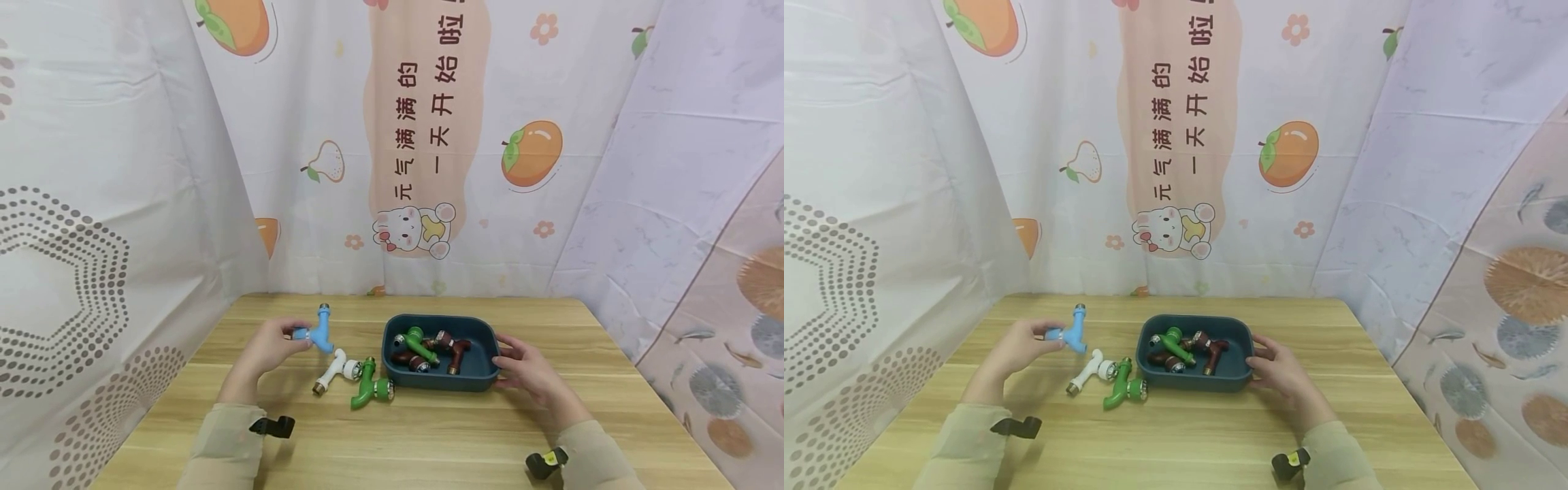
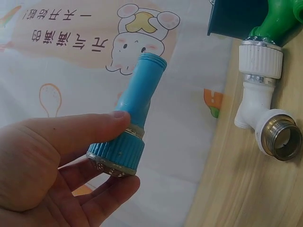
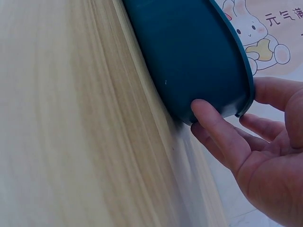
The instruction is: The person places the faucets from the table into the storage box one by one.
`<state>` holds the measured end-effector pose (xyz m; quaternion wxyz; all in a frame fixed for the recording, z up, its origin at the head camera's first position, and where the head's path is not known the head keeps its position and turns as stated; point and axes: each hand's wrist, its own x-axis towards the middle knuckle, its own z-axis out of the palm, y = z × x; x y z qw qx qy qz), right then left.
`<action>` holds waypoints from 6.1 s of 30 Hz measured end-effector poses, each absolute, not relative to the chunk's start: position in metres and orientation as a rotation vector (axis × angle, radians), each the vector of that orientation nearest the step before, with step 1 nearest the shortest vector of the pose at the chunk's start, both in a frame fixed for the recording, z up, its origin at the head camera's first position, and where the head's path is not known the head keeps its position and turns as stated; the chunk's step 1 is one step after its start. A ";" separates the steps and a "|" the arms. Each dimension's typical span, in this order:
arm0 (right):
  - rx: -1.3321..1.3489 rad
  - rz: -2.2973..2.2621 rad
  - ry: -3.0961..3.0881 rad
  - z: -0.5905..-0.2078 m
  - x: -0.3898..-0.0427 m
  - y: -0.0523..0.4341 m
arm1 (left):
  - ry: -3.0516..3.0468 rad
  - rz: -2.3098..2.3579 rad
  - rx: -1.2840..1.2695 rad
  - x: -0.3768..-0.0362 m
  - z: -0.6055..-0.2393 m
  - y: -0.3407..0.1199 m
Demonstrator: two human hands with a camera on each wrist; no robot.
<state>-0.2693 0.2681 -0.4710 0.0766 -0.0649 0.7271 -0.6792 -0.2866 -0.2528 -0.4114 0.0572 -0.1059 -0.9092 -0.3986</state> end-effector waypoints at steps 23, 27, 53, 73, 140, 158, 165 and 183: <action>-0.197 -2.038 2.172 -0.471 -0.268 0.269 | -2.744 -1.248 -0.376 -0.288 -0.415 -0.232; -0.194 -2.034 2.179 -0.469 -0.268 0.269 | -2.743 -1.272 -0.377 -0.290 -0.418 -0.227; -0.191 -2.016 2.198 -0.470 -0.268 0.268 | -2.715 -1.342 -0.483 -0.289 -0.428 -0.186; -0.198 -2.028 2.180 -0.470 -0.270 0.268 | -2.716 -1.405 -0.492 -0.296 -0.420 -0.164; -0.193 -2.027 2.183 -0.468 -0.268 0.268 | -2.884 -1.037 -0.687 -0.325 -0.412 -0.063; -0.194 -2.019 2.176 -0.469 -0.269 0.269 | -2.930 -0.858 -0.644 -0.332 -0.415 -0.043; -0.182 -2.011 2.182 -0.471 -0.269 0.269 | -2.958 -0.860 -0.657 -0.331 -0.417 -0.040; -0.181 -2.029 2.191 -0.475 -0.272 0.271 | -2.938 -0.899 -0.659 -0.330 -0.416 -0.045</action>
